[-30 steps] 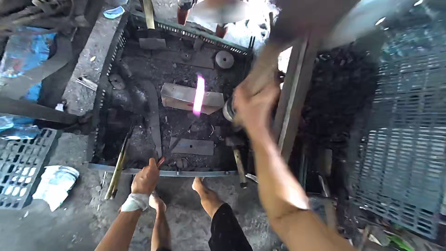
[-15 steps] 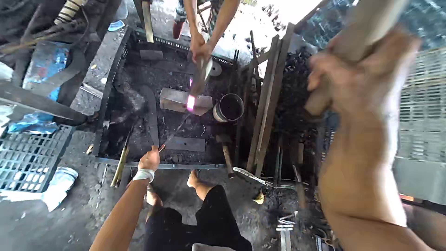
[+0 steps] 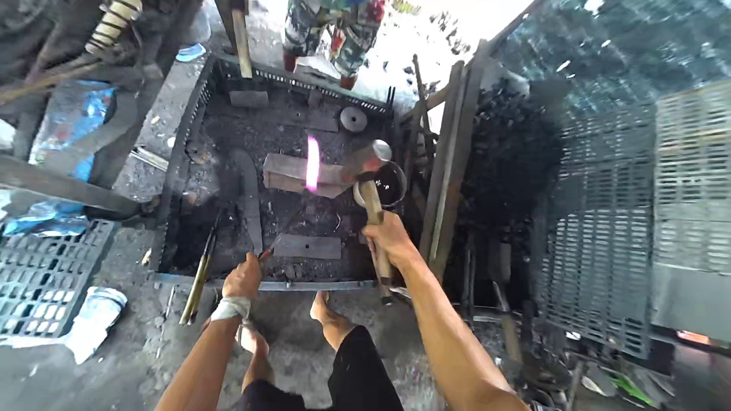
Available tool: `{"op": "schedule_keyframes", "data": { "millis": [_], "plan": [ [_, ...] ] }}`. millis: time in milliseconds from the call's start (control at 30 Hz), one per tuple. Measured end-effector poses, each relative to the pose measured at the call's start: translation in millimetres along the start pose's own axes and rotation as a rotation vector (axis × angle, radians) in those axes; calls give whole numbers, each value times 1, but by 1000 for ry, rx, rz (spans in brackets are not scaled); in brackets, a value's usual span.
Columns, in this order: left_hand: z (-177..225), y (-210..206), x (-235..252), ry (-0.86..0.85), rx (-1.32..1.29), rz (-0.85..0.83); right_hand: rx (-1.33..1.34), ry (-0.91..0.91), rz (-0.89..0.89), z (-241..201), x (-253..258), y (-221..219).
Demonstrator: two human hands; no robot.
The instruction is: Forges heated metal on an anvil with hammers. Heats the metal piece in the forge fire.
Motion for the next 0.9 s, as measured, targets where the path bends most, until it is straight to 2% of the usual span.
{"op": "schedule_keyframes", "data": {
  "millis": [100,167,233,300,400,467,533,600,700,767,833,900],
  "plan": [
    [-2,-8,1,-4,17,32,-13,61,41,4,-63,41],
    [-2,-7,1,7,31,25,-44,111,109,1,-70,55],
    [0,-8,0,2,23,-7,-83,172,177,4,-43,56],
    [1,-11,2,-55,-45,22,-145,178,222,15,15,38],
    [12,-29,2,-225,-271,183,-293,24,186,37,110,-11],
    [26,-41,4,-263,-371,214,-207,-60,98,22,114,-17],
    [41,-45,9,-235,-424,193,7,-11,19,-27,66,10],
    [45,-48,6,-168,-387,156,78,112,38,-56,-12,48],
    [42,-46,-2,-70,-337,104,-11,396,203,-103,-137,102],
    [33,-44,-1,-62,-301,80,-62,546,346,-128,-201,136],
    [27,-40,0,-53,-260,58,-103,683,432,-164,-241,166],
    [22,-30,2,-23,-206,53,-95,841,487,-202,-246,192]
  ]
}}
Point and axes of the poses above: each hand's wrist, its own x-axis towards the middle knuckle, its own y-axis out of the back of the hand, z = x × y, the point moved 6 cm from there along x, towards the middle knuckle, and after that the axes turned 6 degrees about -y, right-handed, at the moved point
